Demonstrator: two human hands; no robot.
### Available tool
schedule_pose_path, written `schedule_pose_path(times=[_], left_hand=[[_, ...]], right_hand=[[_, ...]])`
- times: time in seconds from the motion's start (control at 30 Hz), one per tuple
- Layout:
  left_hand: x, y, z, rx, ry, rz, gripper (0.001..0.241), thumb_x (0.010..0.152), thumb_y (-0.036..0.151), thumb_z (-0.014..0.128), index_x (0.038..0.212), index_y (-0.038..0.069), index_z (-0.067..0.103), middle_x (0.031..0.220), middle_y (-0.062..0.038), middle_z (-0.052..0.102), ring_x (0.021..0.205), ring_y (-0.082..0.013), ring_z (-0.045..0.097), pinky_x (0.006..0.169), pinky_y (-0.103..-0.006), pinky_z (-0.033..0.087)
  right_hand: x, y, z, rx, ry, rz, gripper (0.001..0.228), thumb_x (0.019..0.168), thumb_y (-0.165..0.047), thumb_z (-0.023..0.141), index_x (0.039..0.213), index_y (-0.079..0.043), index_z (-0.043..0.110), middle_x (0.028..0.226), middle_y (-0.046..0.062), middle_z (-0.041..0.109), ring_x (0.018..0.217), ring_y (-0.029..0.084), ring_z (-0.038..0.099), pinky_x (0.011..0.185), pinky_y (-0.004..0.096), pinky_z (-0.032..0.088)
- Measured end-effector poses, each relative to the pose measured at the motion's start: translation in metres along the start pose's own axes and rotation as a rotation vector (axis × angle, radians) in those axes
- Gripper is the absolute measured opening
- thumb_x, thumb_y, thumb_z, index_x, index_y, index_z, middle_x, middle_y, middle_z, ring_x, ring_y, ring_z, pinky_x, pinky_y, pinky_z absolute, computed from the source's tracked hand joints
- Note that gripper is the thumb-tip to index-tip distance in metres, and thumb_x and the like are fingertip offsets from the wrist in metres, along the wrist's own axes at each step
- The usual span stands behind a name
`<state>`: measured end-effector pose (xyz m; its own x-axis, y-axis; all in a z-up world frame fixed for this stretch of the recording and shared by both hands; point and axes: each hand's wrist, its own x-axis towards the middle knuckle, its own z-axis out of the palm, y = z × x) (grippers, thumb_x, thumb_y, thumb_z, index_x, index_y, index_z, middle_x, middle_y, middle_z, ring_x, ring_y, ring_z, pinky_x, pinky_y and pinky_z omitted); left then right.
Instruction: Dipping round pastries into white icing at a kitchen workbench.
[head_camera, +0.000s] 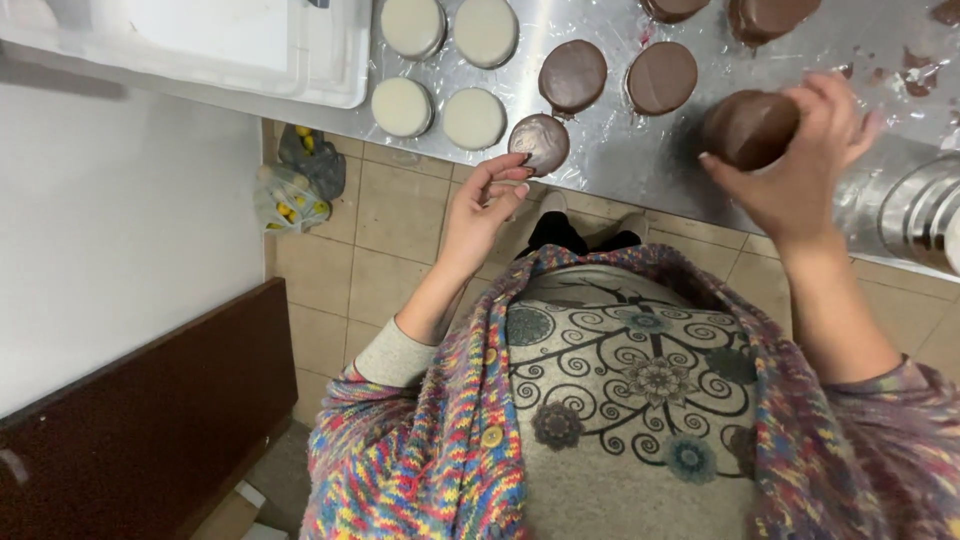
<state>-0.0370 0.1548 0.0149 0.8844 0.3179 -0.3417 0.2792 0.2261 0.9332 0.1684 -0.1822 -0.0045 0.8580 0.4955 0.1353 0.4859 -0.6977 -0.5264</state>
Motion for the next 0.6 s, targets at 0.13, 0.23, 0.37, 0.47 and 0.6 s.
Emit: schedule_pose_path(times=[0.13, 0.23, 0.37, 0.47, 0.6], left_hand=[[0.001, -0.003, -0.003, 0.001, 0.009, 0.03, 0.043, 0.099, 0.01, 0.07, 0.14, 0.005, 0.06, 0.124, -0.004, 0.069, 0.096, -0.0056, 0.061, 0.085, -0.0223, 0.051], [-0.003, -0.006, -0.009, -0.021, 0.022, 0.023, 0.043, 0.099, 0.009, 0.069, 0.14, 0.004, 0.06, 0.124, -0.004, 0.068, 0.094, -0.0054, 0.06, 0.082, -0.022, 0.05], [-0.007, -0.009, -0.015, -0.073, 0.043, 0.008, 0.042, 0.098, 0.007, 0.068, 0.14, 0.004, 0.06, 0.124, -0.004, 0.068, 0.093, -0.0049, 0.06, 0.078, -0.0216, 0.049], [-0.01, -0.007, -0.019, -0.059, 0.056, 0.005, 0.042, 0.098, 0.007, 0.068, 0.14, 0.004, 0.06, 0.123, -0.004, 0.069, 0.093, -0.0044, 0.061, 0.076, -0.0215, 0.049], [-0.01, -0.01, -0.024, -0.074, 0.063, -0.009, 0.042, 0.098, 0.008, 0.068, 0.14, 0.004, 0.06, 0.123, -0.004, 0.069, 0.092, -0.0044, 0.061, 0.076, -0.0215, 0.049]], right_hand=[[-0.001, -0.056, 0.022, -0.043, -0.08, -0.17, 0.092, 0.083, -0.05, 0.095, 0.143, -0.002, 0.045, 0.155, 0.017, 0.038, 0.158, 0.039, 0.028, 0.126, 0.062, 0.0], [-0.002, -0.081, 0.046, -0.073, -0.118, -0.256, 0.091, 0.083, -0.054, 0.095, 0.142, -0.003, 0.047, 0.161, 0.019, 0.033, 0.162, 0.041, 0.022, 0.126, 0.066, -0.002], [0.008, -0.1, 0.066, -0.079, -0.159, -0.311, 0.091, 0.079, -0.052, 0.094, 0.141, -0.003, 0.049, 0.169, 0.021, 0.024, 0.165, 0.044, 0.013, 0.123, 0.071, -0.004], [0.015, -0.098, 0.078, -0.131, -0.143, -0.316, 0.09, 0.08, -0.051, 0.093, 0.142, -0.001, 0.05, 0.169, 0.021, 0.022, 0.165, 0.043, 0.01, 0.123, 0.071, -0.005], [0.015, -0.098, 0.079, -0.143, -0.167, -0.33, 0.095, 0.076, -0.052, 0.094, 0.142, 0.001, 0.051, 0.175, 0.022, 0.021, 0.164, 0.042, 0.009, 0.121, 0.073, -0.006]])
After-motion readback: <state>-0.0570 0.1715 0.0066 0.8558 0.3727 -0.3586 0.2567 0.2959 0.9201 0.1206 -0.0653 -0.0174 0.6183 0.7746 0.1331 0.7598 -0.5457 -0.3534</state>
